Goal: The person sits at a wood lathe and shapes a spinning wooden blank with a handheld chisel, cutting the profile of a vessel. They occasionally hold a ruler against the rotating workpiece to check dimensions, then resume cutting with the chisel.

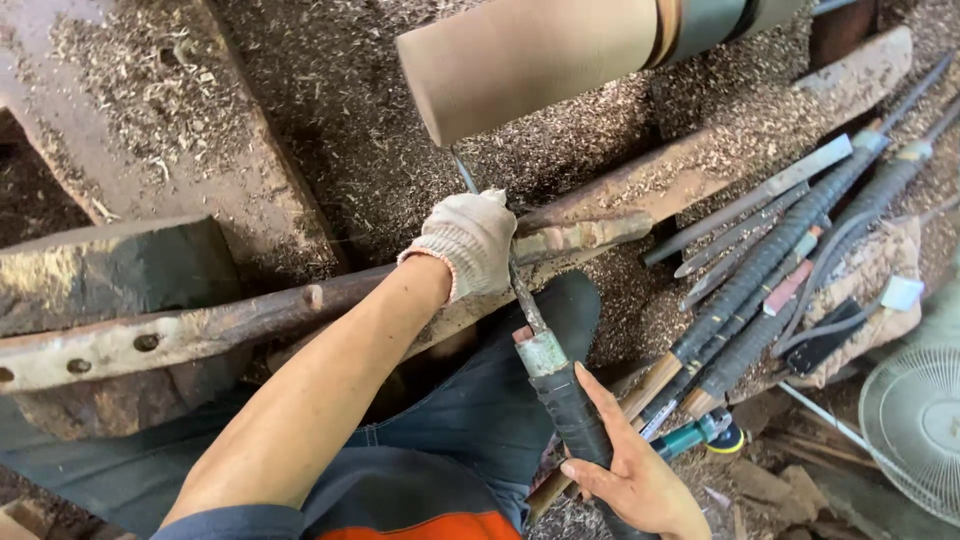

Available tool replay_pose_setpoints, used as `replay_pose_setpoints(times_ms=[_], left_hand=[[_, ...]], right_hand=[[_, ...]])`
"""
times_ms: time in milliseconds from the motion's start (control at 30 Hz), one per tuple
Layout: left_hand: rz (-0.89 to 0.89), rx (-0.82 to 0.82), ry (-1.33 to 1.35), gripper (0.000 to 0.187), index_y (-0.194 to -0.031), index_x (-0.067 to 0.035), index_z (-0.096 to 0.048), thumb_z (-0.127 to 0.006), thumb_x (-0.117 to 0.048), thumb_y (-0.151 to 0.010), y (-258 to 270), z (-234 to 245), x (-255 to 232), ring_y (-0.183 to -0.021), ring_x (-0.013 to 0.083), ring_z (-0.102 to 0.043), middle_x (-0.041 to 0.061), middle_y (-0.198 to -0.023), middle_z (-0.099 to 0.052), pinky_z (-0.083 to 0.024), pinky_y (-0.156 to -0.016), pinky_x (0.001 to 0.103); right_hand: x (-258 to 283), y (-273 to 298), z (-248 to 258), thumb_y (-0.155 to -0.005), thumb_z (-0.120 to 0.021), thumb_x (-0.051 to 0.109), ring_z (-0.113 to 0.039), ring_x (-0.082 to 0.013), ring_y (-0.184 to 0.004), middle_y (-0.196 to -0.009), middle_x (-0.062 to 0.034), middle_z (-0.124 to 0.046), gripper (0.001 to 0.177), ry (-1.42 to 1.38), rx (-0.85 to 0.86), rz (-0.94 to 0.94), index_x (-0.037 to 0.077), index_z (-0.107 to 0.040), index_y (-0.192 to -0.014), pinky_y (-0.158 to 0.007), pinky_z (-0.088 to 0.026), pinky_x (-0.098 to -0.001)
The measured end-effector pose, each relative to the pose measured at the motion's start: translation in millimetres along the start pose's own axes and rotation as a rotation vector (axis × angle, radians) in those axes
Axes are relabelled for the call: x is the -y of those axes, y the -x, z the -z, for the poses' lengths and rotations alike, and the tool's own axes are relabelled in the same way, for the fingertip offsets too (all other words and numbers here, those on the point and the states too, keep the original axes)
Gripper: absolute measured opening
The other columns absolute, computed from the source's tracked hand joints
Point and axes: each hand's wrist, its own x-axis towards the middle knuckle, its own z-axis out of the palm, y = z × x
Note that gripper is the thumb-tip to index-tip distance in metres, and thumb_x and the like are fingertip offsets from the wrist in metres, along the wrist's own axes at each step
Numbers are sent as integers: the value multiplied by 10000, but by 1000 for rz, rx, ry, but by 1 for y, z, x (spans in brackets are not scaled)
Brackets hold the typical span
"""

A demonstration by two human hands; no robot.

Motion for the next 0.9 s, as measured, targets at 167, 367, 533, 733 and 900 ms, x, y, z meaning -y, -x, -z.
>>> replay_pose_setpoints(times_ms=[167,367,533,733,900], left_hand=[[78,43,4,310,-947,-69,-773,-784,-293,-732,1,4,-4,-989,352,-699,187,-1071,-674,-581,-828,420],[82,48,-10,328,-935,-94,-791,-794,-339,-715,3,6,-7,-1004,337,-694,174,-1054,-693,-571,-846,419],[94,46,-26,311,-940,-90,-793,-781,-330,-741,2,5,-7,-990,341,-705,186,-1030,-711,-583,-830,416],[107,68,-22,310,-958,-89,-800,-775,-320,-754,3,7,-8,-996,339,-716,186,-1038,-724,-592,-836,417],[87,71,-1,331,-959,-93,-798,-794,-332,-730,1,9,-8,-1000,343,-709,185,-1043,-716,-583,-848,424]], right_hand=[[-11,-4,26,-842,-748,0,-546,-127,-655,-982,-101,-616,1109,44,74,-41,304,-122,-1706,-597,-536,-287],[-7,-8,41,-828,-724,1,-516,-131,-641,-925,-45,-606,1105,2,114,-95,329,-114,-1689,-572,-506,-288],[-5,-13,52,-834,-730,9,-549,-129,-661,-915,-66,-623,1104,54,152,-41,317,-103,-1688,-583,-529,-289],[-6,-14,53,-829,-733,10,-560,-130,-666,-940,-81,-614,1102,37,159,-26,312,-108,-1684,-582,-533,-290],[-2,-9,39,-813,-726,5,-549,-137,-645,-1011,-75,-633,1079,31,99,-49,302,-146,-1673,-566,-528,-294]])
